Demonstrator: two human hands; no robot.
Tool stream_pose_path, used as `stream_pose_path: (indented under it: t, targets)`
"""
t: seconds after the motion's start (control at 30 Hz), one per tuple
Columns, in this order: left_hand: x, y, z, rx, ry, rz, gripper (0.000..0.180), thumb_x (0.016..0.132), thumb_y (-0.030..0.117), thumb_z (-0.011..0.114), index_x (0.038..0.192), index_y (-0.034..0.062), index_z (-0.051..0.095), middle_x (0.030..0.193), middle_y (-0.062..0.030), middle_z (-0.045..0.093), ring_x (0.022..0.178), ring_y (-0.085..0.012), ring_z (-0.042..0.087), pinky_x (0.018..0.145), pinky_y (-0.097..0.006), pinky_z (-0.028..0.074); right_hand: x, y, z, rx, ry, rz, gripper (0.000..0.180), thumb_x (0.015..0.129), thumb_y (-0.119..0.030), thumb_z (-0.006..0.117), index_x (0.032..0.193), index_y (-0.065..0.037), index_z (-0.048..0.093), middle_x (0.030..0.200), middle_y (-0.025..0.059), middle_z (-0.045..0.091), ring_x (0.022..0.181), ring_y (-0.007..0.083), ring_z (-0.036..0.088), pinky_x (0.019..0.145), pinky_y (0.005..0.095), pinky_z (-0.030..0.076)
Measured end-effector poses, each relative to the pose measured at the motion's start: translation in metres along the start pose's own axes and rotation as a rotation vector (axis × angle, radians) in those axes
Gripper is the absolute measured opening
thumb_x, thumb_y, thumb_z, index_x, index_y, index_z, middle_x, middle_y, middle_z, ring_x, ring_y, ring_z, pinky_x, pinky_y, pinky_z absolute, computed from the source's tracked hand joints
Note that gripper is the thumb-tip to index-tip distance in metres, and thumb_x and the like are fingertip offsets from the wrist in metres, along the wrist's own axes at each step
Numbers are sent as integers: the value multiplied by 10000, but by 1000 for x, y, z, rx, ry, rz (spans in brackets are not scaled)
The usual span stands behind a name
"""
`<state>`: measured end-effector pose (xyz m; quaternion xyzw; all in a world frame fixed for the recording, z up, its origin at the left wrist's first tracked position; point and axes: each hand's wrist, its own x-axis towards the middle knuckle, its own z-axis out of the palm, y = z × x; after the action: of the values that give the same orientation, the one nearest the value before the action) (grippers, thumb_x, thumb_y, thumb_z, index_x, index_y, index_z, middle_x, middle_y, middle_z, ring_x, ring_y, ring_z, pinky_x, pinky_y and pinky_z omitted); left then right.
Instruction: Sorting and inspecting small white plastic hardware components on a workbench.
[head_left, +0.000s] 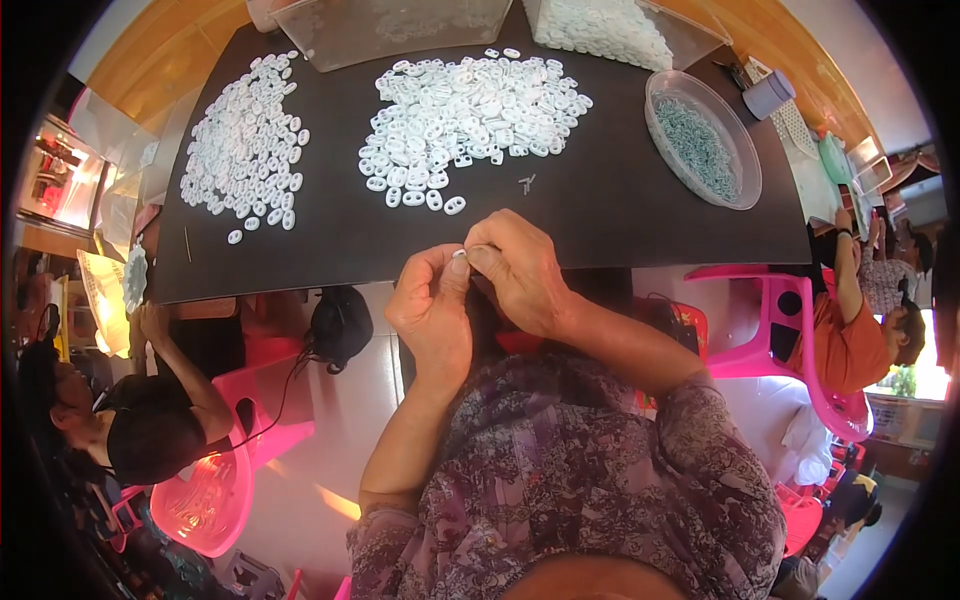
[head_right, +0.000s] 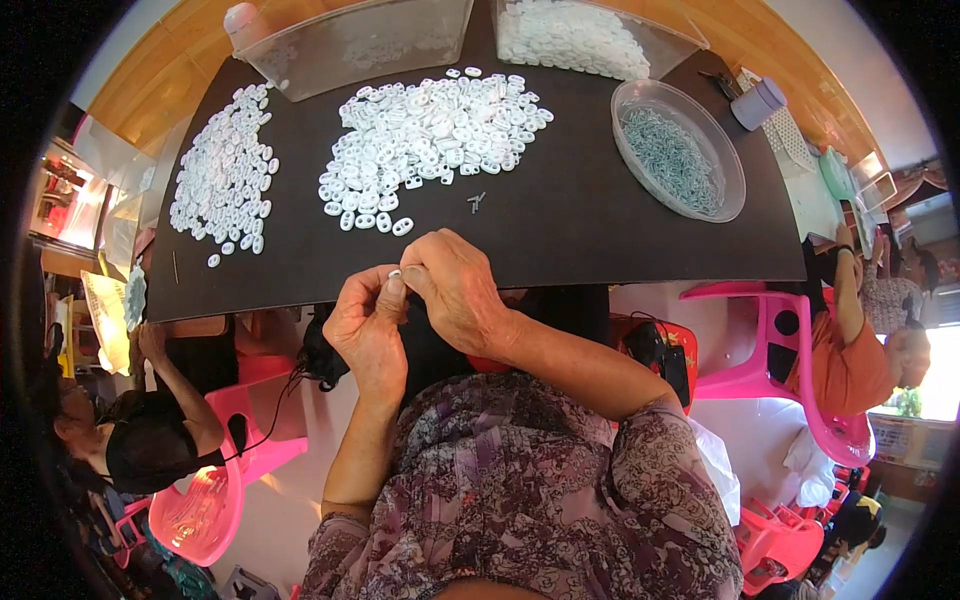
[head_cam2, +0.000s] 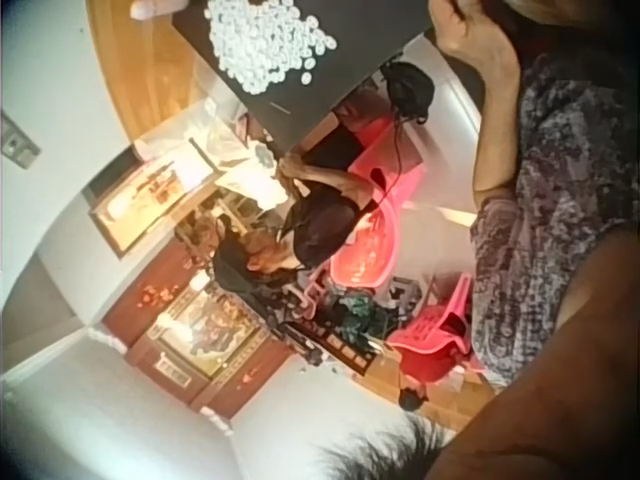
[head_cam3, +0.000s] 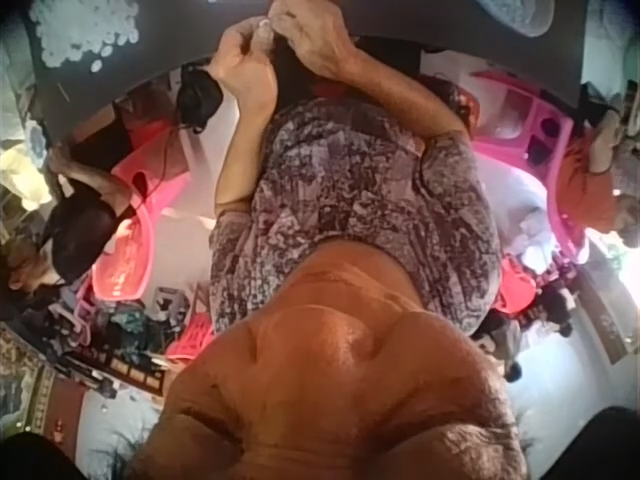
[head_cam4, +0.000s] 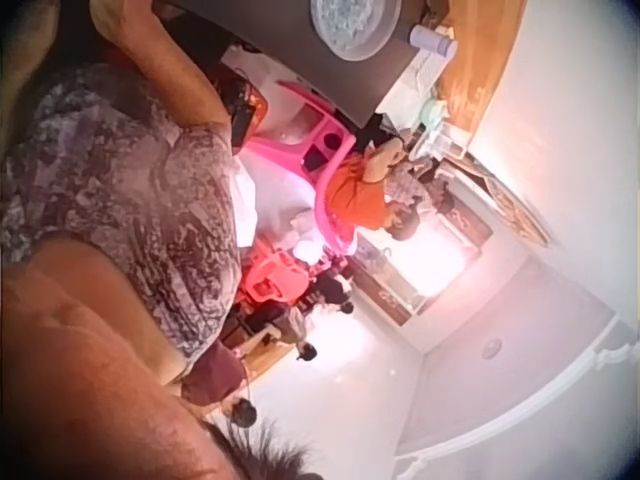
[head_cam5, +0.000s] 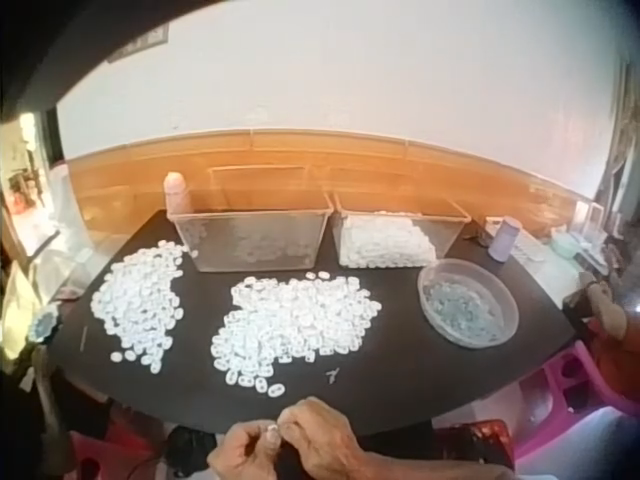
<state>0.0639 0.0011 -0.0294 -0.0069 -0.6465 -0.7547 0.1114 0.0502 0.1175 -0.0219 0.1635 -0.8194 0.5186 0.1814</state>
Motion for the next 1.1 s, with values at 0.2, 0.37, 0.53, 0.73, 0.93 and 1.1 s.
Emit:
stream_pose_path:
  t: [0.2, 0.37, 0.53, 0.73, 0.93, 1.1]
  targets:
    - [6, 3, -5, -158, 3, -115, 89, 849, 56, 633, 876, -28, 620, 734, -29, 602, 581, -60, 482, 504, -184, 383, 4, -3, 1, -29, -12, 0, 38, 807, -53, 568, 796, -36, 536, 727, 93, 528, 694, 281, 522, 612, 375, 423]
    - [11, 6, -12, -208, 25, -217, 89, 845, 36, 623, 893, -38, 618, 740, -72, 626, 582, -85, 520, 498, -200, 406, 22, 7, -15, -169, 4, -69, 86, 795, -37, 600, 875, -20, 626, 755, 96, 574, 702, 248, 543, 614, 343, 435]
    - [14, 6, -15, -235, 27, -206, 118, 847, 23, 610, 941, -48, 613, 747, -90, 623, 570, -98, 518, 499, -214, 414, 39, 30, -4, -462, -12, -268, 102, 724, -37, 638, 824, -56, 627, 735, 76, 544, 715, 266, 514, 610, 367, 423]
    - [15, 6, -19, -256, 19, -184, 164, 843, 16, 607, 993, -48, 611, 745, -93, 619, 560, -108, 513, 499, -219, 410, 42, 29, -1, -562, -72, -311, 104, 693, -30, 653, 772, -63, 593, 703, 74, 500, 699, 271, 502, 593, 373, 416]
    - [16, 9, -17, -264, 21, -205, 169, 845, 9, 600, 1003, -48, 612, 750, -97, 622, 561, -113, 515, 503, -220, 408, 36, 18, -14, -125, -110, 113, 136, 744, -46, 671, 867, -31, 616, 790, 47, 614, 712, 188, 569, 619, 312, 451]
    - [15, 13, -11, -277, 4, -209, 155, 843, 9, 602, 988, -44, 613, 749, -96, 626, 570, -108, 523, 500, -216, 411, 33, 15, -22, 449, -114, 368, 179, 800, -77, 662, 951, 14, 632, 847, 31, 651, 691, 78, 565, 600, 230, 443]
